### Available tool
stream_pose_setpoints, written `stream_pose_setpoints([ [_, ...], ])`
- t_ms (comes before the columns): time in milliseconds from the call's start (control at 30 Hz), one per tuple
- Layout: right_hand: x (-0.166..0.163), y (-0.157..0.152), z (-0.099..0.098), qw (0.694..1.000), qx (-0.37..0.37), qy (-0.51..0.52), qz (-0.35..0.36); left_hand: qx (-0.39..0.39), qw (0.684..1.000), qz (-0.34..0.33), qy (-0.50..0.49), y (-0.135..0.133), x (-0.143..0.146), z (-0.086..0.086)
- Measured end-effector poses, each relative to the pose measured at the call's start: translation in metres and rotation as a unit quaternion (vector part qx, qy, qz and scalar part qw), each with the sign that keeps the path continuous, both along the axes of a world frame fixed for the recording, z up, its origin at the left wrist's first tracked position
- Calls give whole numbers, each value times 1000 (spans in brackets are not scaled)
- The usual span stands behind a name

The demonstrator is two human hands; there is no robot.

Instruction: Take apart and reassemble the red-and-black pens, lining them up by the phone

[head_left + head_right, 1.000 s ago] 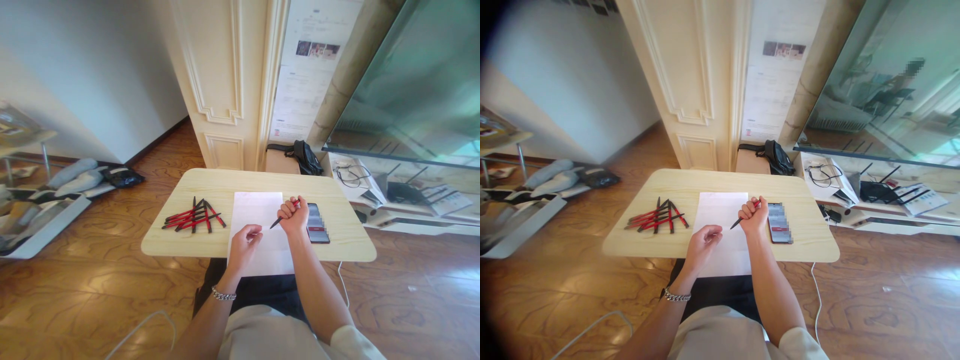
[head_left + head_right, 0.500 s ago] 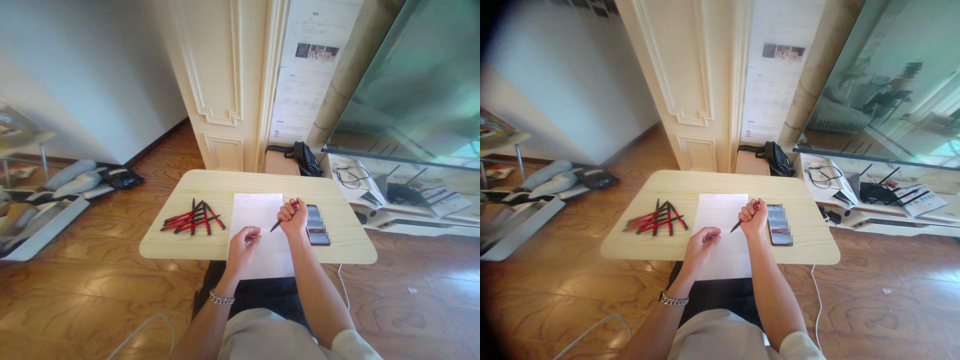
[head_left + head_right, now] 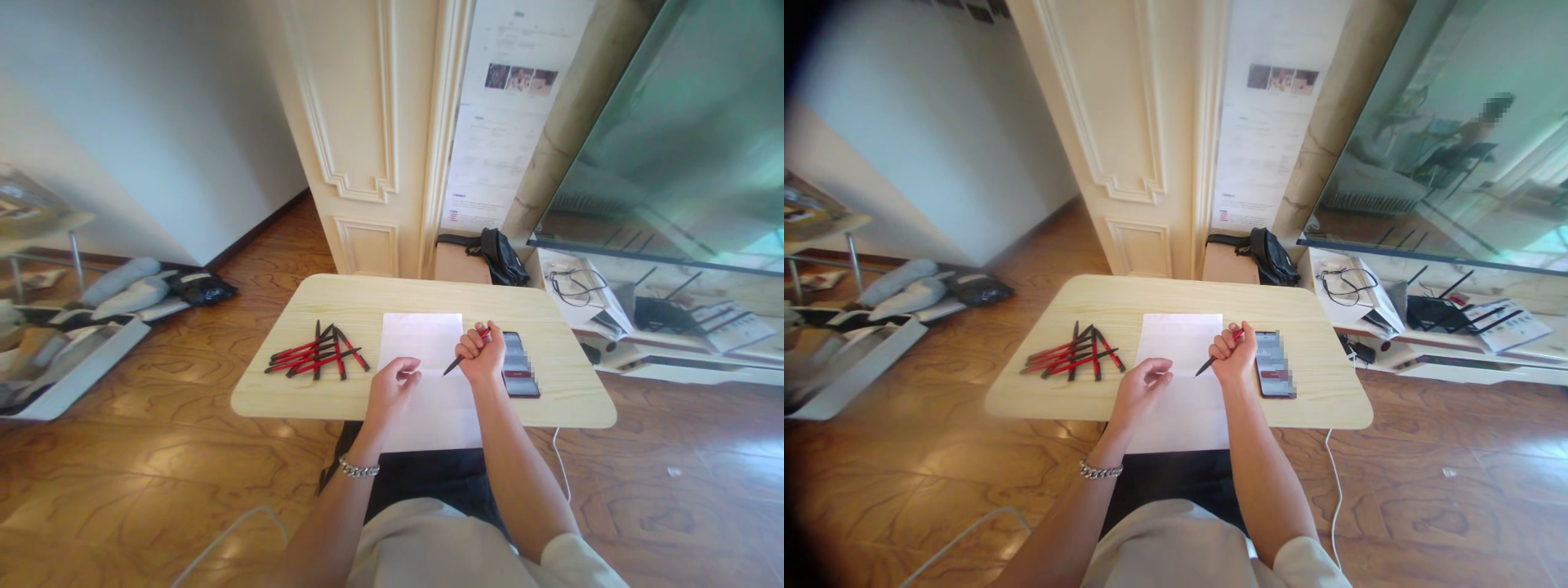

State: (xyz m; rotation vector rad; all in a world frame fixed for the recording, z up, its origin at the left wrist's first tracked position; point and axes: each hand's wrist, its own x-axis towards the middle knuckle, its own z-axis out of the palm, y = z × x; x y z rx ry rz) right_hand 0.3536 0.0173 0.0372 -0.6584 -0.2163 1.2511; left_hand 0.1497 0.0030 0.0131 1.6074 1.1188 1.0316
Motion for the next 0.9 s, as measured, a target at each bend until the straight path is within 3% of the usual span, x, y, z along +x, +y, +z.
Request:
stream_pose_setpoints([
  [133,2,1,0,1000,-8,-26,-2,96,989,-8,109,26,-2,1],
  [367,7,1,-2,1000,4,5,14,221,933,-33,283,58,2,-9],
  [633,12,8,4,999,-14,-5,47,225,913,-45,338,30,-1,-20],
  [767,4,15,2,995,-81,-65,6,220,914,-39,339,12,1,-14],
  [900,-5,22,-5,977,-132,-163,-38,200,907,-23,370,11,4,-8],
])
